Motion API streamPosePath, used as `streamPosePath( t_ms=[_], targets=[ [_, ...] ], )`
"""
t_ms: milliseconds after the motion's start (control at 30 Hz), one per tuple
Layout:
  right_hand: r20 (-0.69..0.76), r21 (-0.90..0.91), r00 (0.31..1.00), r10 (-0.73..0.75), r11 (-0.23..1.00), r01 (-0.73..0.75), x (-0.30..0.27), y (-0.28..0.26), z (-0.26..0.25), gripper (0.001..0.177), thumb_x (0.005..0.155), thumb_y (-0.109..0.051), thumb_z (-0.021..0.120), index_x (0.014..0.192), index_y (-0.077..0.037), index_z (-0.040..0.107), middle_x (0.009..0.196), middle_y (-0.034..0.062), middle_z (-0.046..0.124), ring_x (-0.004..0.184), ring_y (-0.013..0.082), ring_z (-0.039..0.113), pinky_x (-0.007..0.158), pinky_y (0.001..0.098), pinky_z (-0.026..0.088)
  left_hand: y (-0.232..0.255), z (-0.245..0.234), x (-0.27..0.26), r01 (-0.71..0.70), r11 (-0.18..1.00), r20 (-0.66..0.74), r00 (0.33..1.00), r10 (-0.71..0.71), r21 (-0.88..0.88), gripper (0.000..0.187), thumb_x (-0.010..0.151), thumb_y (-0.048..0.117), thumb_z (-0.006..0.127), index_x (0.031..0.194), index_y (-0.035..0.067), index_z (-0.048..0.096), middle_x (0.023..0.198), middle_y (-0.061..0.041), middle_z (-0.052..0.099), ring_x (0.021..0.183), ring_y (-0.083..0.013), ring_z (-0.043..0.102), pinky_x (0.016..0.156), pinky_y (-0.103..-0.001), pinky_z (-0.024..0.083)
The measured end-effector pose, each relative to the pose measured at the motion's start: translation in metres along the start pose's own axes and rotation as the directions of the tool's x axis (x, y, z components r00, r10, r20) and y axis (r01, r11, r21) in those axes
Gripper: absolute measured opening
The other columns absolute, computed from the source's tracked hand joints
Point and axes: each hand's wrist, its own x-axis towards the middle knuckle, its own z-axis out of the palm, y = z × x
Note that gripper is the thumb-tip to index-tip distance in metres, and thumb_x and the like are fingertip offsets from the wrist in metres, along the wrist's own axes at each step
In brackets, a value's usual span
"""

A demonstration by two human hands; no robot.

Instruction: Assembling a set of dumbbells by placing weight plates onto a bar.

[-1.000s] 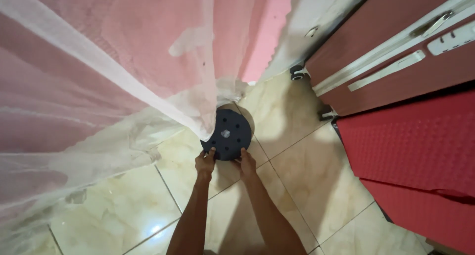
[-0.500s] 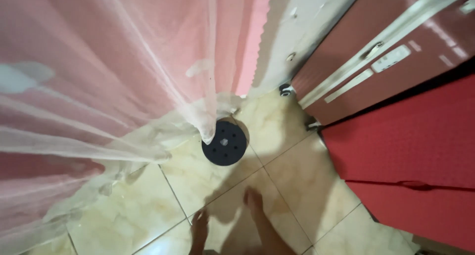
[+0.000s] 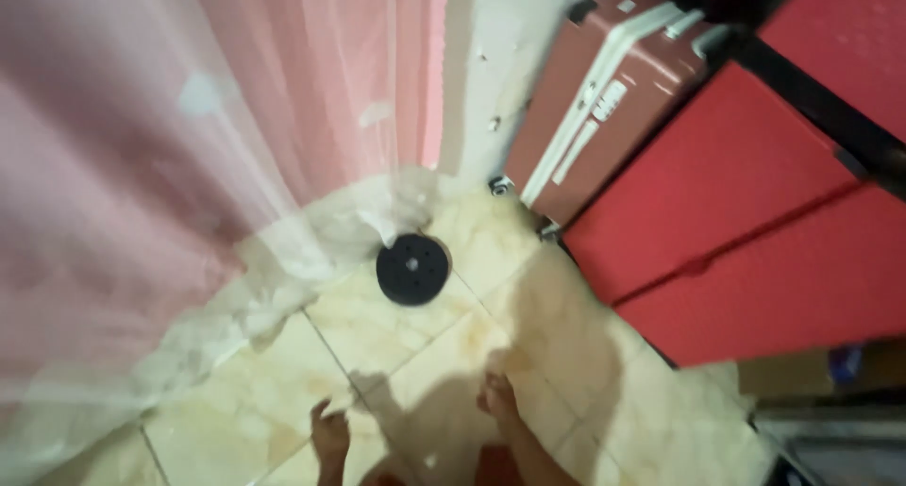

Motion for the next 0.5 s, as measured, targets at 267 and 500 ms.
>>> streamPosePath(
  t_ms=[267, 500],
  targets=[
    [0.053, 0.127, 0.899, -0.434, 0.896, 0.425, -0.096, 0.026, -0.043, 0.044, 0.097, -0.022, 0.069, 0.137, -0.009, 0.057, 0.110, 0.0089, 0.067, 0.081, 0.0180, 0.064, 0.067, 0.0341, 0.054, 0.061, 0.011, -0.157, -0.310, 0.942, 0.247, 0.910, 0.332, -0.127, 0.037, 0.097, 0.016, 0.063, 0.133, 0.012, 0.057, 0.100, -0.014, 0.074, 0.089, -0.0226, 0.071, 0.079, -0.037, 0.058],
    [-0.039, 0.161, 0.858, -0.512, 0.844, 0.511, -0.319, -0.013, -0.132, 0.040, 0.102, -0.031, 0.061, 0.133, -0.006, 0.058, 0.118, 0.0089, 0.064, 0.101, 0.0236, 0.067, 0.087, 0.0397, 0.056, 0.107, 0.024, -0.303, -0.417, 0.888, 0.448, 0.768, 0.458, -0.193, 0.039, 0.097, 0.014, 0.062, 0.134, 0.007, 0.056, 0.103, -0.017, 0.072, 0.091, -0.0236, 0.069, 0.080, -0.038, 0.058]
  ],
)
